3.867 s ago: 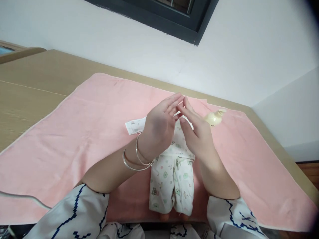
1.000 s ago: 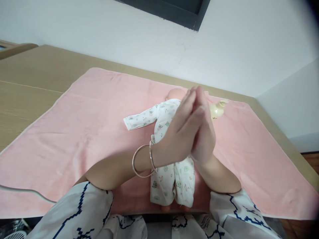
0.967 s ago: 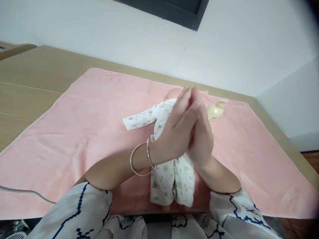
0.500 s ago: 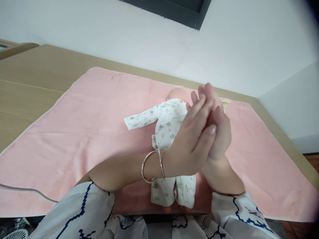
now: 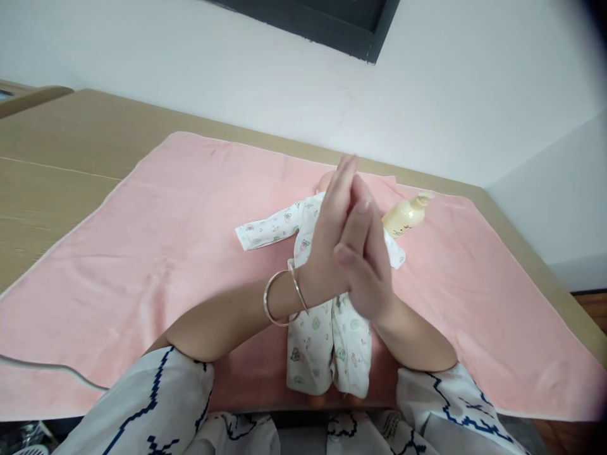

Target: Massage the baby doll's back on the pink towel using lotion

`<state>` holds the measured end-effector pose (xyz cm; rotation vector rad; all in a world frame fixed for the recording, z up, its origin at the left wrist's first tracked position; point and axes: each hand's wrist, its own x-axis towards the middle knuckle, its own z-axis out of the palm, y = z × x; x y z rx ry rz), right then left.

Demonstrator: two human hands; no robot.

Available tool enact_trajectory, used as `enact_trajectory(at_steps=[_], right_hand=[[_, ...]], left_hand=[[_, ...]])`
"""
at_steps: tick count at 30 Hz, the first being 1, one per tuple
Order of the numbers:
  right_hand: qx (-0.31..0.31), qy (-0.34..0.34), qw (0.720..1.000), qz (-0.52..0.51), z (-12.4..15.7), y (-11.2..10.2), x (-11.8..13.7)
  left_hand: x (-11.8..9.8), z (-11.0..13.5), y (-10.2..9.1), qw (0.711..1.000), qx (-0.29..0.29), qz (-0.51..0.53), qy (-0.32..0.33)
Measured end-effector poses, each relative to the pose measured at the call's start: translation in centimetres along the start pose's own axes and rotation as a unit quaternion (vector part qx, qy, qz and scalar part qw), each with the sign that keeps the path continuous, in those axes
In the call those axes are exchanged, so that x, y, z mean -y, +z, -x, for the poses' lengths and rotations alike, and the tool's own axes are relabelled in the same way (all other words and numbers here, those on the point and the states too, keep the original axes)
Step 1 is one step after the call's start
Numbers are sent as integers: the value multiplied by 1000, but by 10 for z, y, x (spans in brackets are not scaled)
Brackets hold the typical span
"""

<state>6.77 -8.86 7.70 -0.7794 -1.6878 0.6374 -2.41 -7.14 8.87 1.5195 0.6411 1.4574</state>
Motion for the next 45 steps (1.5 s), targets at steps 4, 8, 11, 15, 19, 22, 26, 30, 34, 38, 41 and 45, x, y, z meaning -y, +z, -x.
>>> enact_trajectory(at_steps=[4, 8, 11, 15, 19, 22, 26, 30, 34, 38, 41, 45], right_hand=[[-105, 37, 993, 35, -27, -32, -29], [-123, 109, 982, 94, -44, -53, -73], [-98, 127, 973, 163, -39, -47, -100], [-11, 70, 957, 282, -25, -31, -120], [64, 39, 940, 333, -22, -33, -130], [110, 65, 928, 350, -26, -46, -133], [144, 129, 894, 404, -24, -51, -129], [143, 140, 847, 493, -6, -34, -109], [218, 69, 850, 475, -1, -29, -101], [234, 106, 871, 418, -20, -51, -120], [175, 164, 867, 436, -24, -56, -127], [162, 142, 840, 497, -5, -36, -109]], left_hand=[[42, -3, 16, 995, 38, -52, 74], [95, -29, 6, 986, -4, -164, 35], [129, -52, -16, 961, -35, -272, 22], [158, -65, -37, 935, -45, -350, 2], [169, -58, -39, 926, -29, -377, 1], [171, -52, -39, 924, -23, -382, 11], [171, -48, -40, 924, -30, -382, 20], [172, -47, -41, 924, -33, -379, 33], [173, -48, -41, 925, -36, -376, 44], [173, -48, -41, 924, -29, -381, 31], [173, -48, -42, 924, -28, -380, 29], [173, -48, -42, 927, -31, -373, 25]])
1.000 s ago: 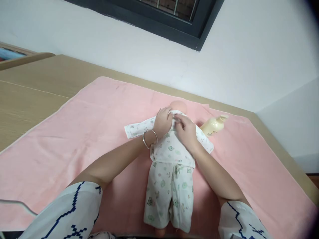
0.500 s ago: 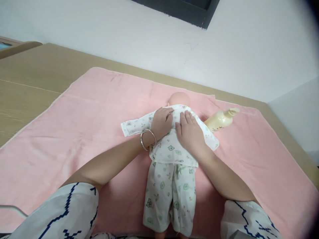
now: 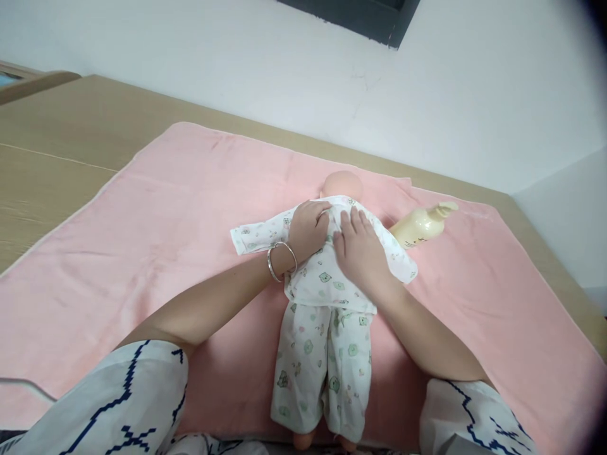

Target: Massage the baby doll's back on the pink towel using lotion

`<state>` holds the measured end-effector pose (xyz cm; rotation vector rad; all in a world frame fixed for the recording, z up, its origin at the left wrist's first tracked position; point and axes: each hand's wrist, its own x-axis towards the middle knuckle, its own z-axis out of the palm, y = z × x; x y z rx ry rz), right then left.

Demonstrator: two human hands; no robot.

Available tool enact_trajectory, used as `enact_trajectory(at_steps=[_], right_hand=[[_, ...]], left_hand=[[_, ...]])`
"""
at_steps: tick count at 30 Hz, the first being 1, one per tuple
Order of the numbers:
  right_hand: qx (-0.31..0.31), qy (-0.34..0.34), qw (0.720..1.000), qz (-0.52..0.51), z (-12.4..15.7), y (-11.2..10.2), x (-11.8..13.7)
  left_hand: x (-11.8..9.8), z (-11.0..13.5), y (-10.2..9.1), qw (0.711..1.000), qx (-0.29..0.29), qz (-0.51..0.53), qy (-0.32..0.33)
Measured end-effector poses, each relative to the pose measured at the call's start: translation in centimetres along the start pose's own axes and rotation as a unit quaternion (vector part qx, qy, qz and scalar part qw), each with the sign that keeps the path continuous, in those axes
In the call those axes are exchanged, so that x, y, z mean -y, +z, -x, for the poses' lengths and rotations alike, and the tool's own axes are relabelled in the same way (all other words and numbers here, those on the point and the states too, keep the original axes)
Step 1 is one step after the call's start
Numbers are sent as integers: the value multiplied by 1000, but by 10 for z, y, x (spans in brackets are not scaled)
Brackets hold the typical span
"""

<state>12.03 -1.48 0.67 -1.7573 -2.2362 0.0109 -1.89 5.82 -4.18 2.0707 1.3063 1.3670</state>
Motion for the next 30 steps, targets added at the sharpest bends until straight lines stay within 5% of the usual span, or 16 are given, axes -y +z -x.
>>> enact_trajectory(at_steps=[5, 10, 13, 20, 26, 30], right_hand=[[43, -92, 995, -9, 3, -5, 6], [38, 5, 997, -70, -20, -4, -23], [12, 30, 999, -41, -13, -1, -15], [26, -121, 992, 2, 11, -3, 14], [23, -17, 998, -54, -16, -4, -19], [-8, 33, 999, -23, -6, -2, -9]], left_hand=[[-1, 0, -1, 1000, 2, 1, -13], [-1, 0, 0, 1000, 7, -1, -8], [0, 0, 1, 1000, 3, 0, -8], [-1, -1, -1, 1000, 10, -14, 4], [-1, 0, -1, 1000, 11, -17, 4], [0, 0, 0, 1000, 9, -10, 0]])
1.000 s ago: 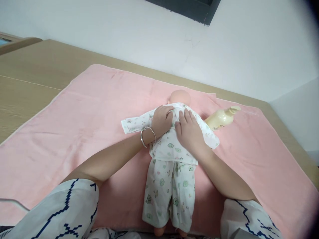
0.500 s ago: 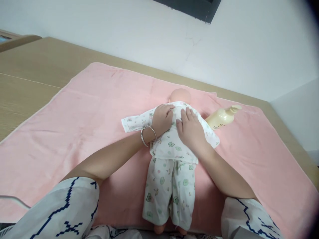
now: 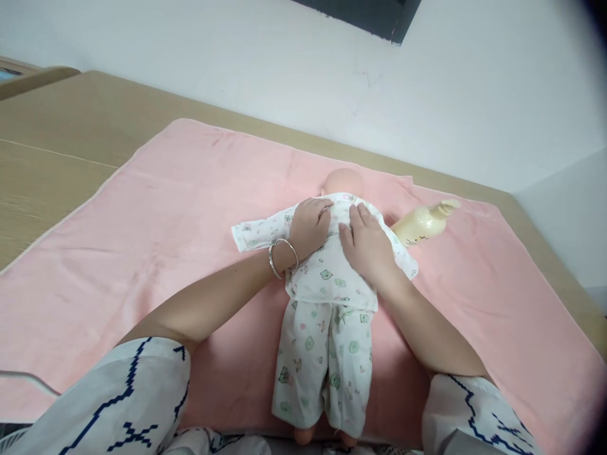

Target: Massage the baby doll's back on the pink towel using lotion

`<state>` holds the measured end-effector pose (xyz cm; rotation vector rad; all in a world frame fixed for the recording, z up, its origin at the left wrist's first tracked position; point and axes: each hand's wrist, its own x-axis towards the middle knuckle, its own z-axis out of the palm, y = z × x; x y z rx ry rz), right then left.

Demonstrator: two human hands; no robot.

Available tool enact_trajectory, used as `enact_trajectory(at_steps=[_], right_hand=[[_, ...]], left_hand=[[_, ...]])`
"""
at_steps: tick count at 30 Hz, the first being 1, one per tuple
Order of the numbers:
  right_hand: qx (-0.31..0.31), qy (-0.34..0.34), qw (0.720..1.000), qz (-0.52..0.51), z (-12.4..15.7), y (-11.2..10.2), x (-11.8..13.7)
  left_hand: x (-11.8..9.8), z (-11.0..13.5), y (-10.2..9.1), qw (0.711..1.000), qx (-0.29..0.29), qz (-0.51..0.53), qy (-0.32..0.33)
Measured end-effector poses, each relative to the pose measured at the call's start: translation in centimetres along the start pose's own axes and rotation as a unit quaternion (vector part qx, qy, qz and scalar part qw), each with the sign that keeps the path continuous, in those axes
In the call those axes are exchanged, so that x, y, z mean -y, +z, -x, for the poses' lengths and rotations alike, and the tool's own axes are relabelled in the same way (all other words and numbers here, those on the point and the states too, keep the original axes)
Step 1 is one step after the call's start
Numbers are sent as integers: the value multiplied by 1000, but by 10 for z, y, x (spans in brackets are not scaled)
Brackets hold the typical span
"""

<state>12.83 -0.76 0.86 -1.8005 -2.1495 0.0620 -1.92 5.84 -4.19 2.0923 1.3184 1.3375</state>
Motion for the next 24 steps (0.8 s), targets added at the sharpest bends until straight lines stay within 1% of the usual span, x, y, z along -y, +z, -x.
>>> enact_trajectory(at_steps=[2, 4, 6, 8, 10, 14, 17, 19, 20, 22, 24], right_hand=[[-2, -41, 999, 21, 14, 1, 13], [15, -92, 995, 36, 26, 1, 25], [37, -120, 991, 43, 30, 0, 30], [47, -116, 992, 34, 25, -2, 26], [55, -97, 994, 11, 12, -2, 14], [46, -27, 998, -37, -12, -2, -9], [25, 4, 999, -26, -8, 0, -7], [11, -2, 1000, 5, 4, 1, 4], [6, -17, 1000, 17, 10, 2, 10], [7, -61, 998, 25, 19, 2, 18], [18, -100, 995, 14, 18, 2, 18]], left_hand=[[0, 0, 0, 1000, 2, 0, 1], [0, 0, 0, 1000, 2, -1, 5], [0, 0, 0, 1000, 2, 0, 8], [0, 0, 0, 1000, 0, -1, 6], [0, 0, 0, 1000, 1, -4, 3], [0, 1, 0, 1000, 2, -2, 4], [0, 1, 0, 1000, 1, 0, 5], [0, 1, -1, 1000, -4, 5, 6], [0, 1, -1, 1000, -6, 7, 7], [-1, 1, -1, 1000, -6, 7, 5], [-1, 1, -2, 1000, -2, 3, -1]])
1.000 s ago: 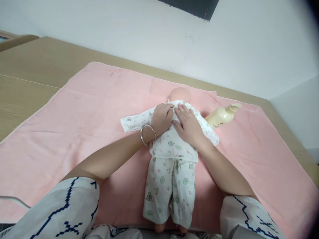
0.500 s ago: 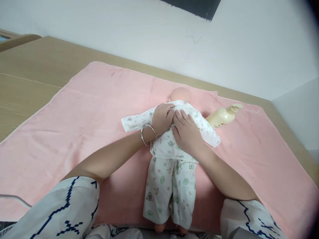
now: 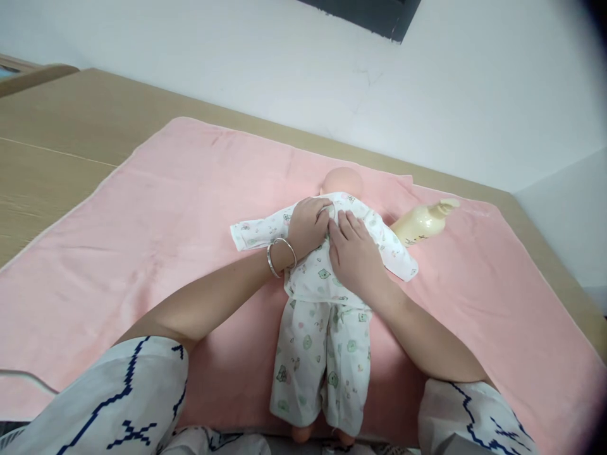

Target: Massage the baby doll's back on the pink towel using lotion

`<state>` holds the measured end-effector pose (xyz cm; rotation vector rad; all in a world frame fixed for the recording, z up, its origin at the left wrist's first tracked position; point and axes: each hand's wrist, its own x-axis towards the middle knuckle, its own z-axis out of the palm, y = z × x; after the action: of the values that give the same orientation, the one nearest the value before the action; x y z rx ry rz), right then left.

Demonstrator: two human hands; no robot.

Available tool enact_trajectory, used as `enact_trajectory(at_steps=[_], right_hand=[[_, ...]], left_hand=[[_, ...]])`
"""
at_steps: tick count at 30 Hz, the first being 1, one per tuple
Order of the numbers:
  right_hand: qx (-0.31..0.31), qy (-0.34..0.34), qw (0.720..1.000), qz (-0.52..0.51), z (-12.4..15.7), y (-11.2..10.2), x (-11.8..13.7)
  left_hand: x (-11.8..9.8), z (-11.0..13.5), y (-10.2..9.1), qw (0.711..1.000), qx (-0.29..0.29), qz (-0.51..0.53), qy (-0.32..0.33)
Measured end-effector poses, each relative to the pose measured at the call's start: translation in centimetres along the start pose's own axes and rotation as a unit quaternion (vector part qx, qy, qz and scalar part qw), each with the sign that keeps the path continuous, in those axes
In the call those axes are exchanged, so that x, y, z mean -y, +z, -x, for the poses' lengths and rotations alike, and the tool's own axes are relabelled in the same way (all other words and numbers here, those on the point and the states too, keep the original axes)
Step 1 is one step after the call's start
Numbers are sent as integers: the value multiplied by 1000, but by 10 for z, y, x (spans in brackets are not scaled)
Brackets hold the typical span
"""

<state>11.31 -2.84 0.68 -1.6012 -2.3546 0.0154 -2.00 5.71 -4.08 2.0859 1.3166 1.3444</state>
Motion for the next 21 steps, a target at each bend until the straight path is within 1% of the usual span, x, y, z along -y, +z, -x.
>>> enact_trajectory(at_steps=[1, 3, 5, 7, 9, 12, 14, 16, 18, 19, 21], right_hand=[[7, -9, 1000, -11, -4, 0, -4], [18, -4, 999, -43, -15, -1, -19], [12, 23, 997, -75, -26, -1, -35], [4, 46, 995, -88, -32, -1, -44], [-1, 62, 996, -70, -30, -1, -41], [-17, 77, 997, -17, -14, 0, -21], [-21, 57, 998, 4, -2, 0, -6], [-15, 21, 1000, 9, 5, -1, 3], [4, -3, 1000, -1, 3, -3, 1], [14, -2, 1000, -11, -1, -4, -4], [27, 19, 999, -36, -12, -5, -19]], left_hand=[[0, 0, 0, 1000, 2, -3, -3], [0, -1, 0, 1000, 8, -7, -4], [0, -1, 0, 1000, 11, -9, -4], [0, -1, 1, 1000, 10, -8, -4], [0, -1, 1, 1000, 7, -6, -6], [0, 0, 0, 1000, 6, -5, -7], [0, 0, 0, 1000, 6, -1, -8], [0, 0, 0, 1000, 5, 3, -10], [0, 0, 0, 1000, 5, 4, -12], [1, 0, 0, 1000, 6, 3, -13], [1, 0, 1, 1000, 8, -1, -13]])
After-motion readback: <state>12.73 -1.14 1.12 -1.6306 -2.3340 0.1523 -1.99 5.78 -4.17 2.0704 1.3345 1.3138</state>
